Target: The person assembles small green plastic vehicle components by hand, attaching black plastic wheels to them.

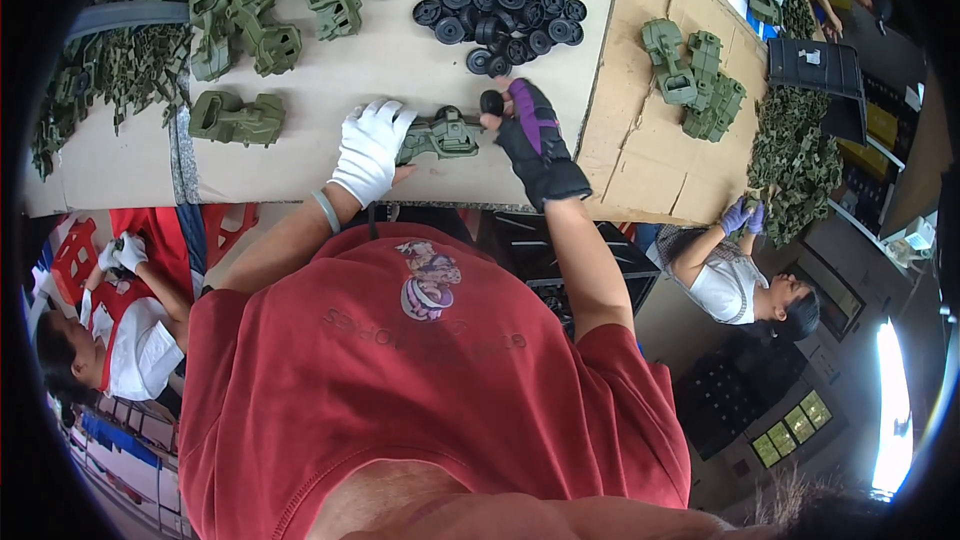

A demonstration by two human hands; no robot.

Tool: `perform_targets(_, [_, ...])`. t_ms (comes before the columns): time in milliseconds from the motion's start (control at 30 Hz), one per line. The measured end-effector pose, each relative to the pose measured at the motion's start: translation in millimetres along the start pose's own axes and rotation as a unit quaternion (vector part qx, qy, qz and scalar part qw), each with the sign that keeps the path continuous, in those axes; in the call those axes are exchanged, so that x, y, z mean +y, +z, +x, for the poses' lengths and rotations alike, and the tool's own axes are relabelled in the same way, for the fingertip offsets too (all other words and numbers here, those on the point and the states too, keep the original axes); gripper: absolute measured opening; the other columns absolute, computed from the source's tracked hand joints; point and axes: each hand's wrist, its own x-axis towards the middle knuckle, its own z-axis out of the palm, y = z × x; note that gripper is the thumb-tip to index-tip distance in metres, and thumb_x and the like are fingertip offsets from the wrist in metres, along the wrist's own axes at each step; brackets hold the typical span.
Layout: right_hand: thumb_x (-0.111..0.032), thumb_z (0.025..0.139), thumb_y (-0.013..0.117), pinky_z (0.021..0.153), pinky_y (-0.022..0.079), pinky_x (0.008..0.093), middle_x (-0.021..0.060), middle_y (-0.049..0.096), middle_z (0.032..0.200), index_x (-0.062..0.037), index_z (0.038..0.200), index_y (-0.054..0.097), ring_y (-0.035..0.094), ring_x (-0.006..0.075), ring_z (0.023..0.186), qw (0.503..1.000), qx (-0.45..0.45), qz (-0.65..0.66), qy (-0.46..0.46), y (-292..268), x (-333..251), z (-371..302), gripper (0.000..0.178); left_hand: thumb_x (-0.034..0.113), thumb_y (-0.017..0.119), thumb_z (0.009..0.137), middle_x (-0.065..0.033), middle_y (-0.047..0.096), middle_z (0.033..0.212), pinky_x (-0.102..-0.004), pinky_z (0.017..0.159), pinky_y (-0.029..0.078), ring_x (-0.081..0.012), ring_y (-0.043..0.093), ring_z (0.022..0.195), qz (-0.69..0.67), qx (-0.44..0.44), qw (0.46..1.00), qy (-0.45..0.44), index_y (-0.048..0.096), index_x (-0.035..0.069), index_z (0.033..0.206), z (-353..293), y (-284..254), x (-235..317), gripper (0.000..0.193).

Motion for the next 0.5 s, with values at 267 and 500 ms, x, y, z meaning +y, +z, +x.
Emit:
perform_targets(267, [-0.016, 0.077, 0.086, 0.091, 0.055, 0.0502, 0.0154, 0.073, 0.105, -0.0116, 0.125, 0.073, 0.069, 0.0396, 0.102, 0.898, -0.167, -0.267, -0.308, 4.0, -34.6, 7.5, 0.050, 0.035, 0.089, 0.075, -0.0151, 0.067, 0.119, -0.0500, 0.093, 0.055, -0.0382, 0.065, 0.112, -0.059, -0.055, 0.997, 0.005, 0.066, 0.007, 0.130, 4.2, 10.5, -6.2, 0.066])
perform_targets(500, [-0.030, 0.078, 0.089, 0.095, 0.054, 0.0509, 0.0157, 0.073, 0.111, -0.0076, 0.121, 0.073, 0.068, 0.0395, 0.110, 0.918, -0.165, -0.309, -0.187, 10.4, -43.9, -7.6, 0.051, 0.034, 0.089, 0.075, -0.0144, 0.067, 0.116, -0.0500, 0.095, 0.054, -0.0391, 0.064, 0.109, -0.081, -0.028, 0.996, 0.029, 0.069, 0.009, 0.126, 4.9, 11.5, -8.7, 0.060])
